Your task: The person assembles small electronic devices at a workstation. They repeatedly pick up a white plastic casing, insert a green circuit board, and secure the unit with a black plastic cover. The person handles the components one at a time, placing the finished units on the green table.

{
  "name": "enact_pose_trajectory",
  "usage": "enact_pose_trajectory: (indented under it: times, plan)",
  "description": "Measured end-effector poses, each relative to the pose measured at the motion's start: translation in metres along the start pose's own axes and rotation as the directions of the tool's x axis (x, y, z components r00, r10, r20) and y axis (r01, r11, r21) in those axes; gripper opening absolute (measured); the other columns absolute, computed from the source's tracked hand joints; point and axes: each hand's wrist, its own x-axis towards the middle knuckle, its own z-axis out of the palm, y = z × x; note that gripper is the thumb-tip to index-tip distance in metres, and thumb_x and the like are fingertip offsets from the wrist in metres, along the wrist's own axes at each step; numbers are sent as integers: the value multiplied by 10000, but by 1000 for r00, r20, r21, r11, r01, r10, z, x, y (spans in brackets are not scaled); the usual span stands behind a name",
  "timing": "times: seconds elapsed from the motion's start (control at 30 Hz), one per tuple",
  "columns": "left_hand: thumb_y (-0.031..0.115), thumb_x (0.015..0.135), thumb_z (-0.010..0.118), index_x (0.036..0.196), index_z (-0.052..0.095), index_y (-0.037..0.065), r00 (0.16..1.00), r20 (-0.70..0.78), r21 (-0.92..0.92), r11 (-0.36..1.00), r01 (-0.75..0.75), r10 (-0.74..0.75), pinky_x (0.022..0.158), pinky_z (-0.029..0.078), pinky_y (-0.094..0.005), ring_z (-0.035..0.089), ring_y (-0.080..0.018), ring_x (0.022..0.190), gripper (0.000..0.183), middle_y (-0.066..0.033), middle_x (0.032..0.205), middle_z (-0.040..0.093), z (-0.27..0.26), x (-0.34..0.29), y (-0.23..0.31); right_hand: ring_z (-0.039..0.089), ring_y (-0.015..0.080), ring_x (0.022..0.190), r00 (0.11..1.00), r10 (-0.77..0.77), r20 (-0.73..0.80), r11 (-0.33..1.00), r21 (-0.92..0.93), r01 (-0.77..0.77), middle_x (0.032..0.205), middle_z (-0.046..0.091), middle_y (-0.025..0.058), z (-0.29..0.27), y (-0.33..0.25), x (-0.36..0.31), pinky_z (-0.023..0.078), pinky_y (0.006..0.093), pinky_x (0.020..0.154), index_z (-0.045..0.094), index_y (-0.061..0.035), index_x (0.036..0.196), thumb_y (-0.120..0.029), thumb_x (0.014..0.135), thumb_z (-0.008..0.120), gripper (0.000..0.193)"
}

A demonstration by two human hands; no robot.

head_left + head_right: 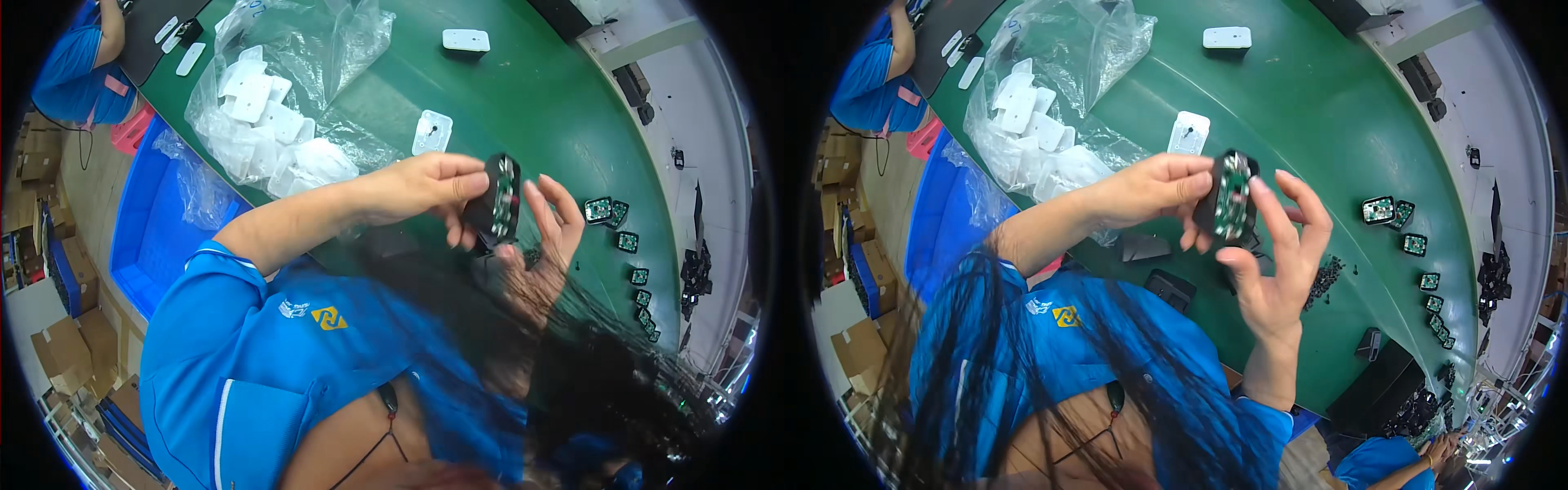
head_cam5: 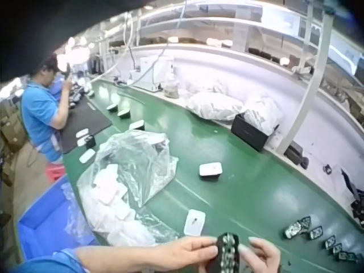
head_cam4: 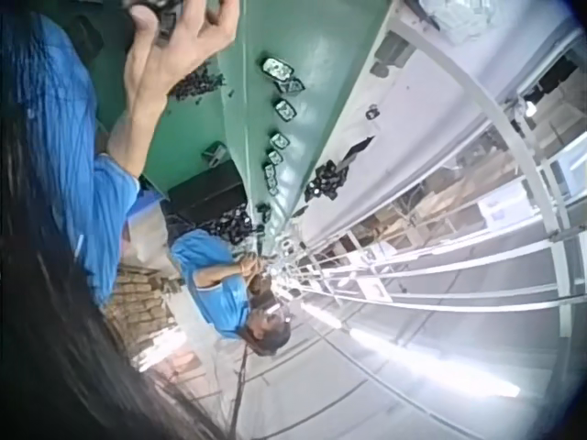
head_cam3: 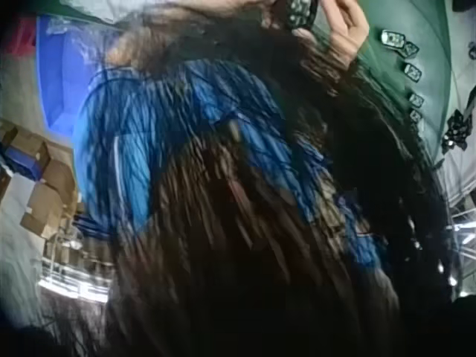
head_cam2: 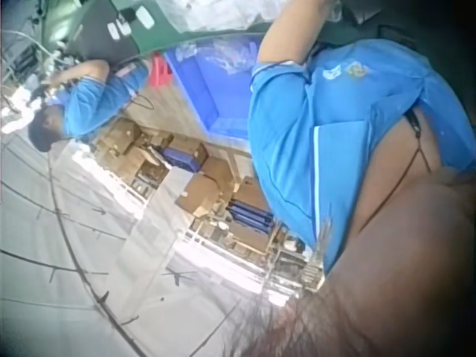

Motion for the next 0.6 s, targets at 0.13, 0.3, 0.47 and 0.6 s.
enact_pose_trajectory:
  times: [0.13, 0.3, 0.47, 0.6]
  plan:
    - [376, 982, 432, 985, 561, 28, 966, 225, -62, 988, 145, -127, 574, 504, -249, 624, -153, 681, 371, -86, 867, 634, 0, -13, -12, 498, 227, 1010, 983, 87, 161, 984, 141, -110, 1134, 582, 98, -15, -6, -8, 406, 306, 732, 709, -135, 1002, -222, 762, 700, 256]
    - [320, 965, 489, 1084, 554, 17, 971, 205, 24, 992, 122, -125, 579, 501, -250, 617, -151, 675, 331, -49, 834, 619, 11, -20, -10, 508, 180, 903, 999, -37, 10, 955, 295, 32, 997, 570, 79, -13, -6, -20, 389, 274, 688, 670, -96, 874, -66, 701, 748, 191]
    - [249, 811, 683, 1235, 488, -7, 765, 234, 819, 302, -487, 601, 686, 486, -329, 588, -261, 791, 532, -129, 964, 568, 31, -20, -17, 522, 169, 842, 939, 65, -337, 944, 327, 53, 924, 544, 83, 19, -15, -39, 444, 272, 747, 554, -48, 920, 18, 791, 684, 195]
    - [289, 827, 672, 1272, 463, -12, 760, 197, 772, 380, -510, 620, 762, 477, -343, 568, -259, 868, 576, -129, 1010, 549, 33, -18, -30, 558, 163, 829, 832, 309, -462, 816, 578, 18, 902, 554, 97, 36, -26, -41, 464, 266, 754, 521, -26, 959, 28, 840, 634, 173]
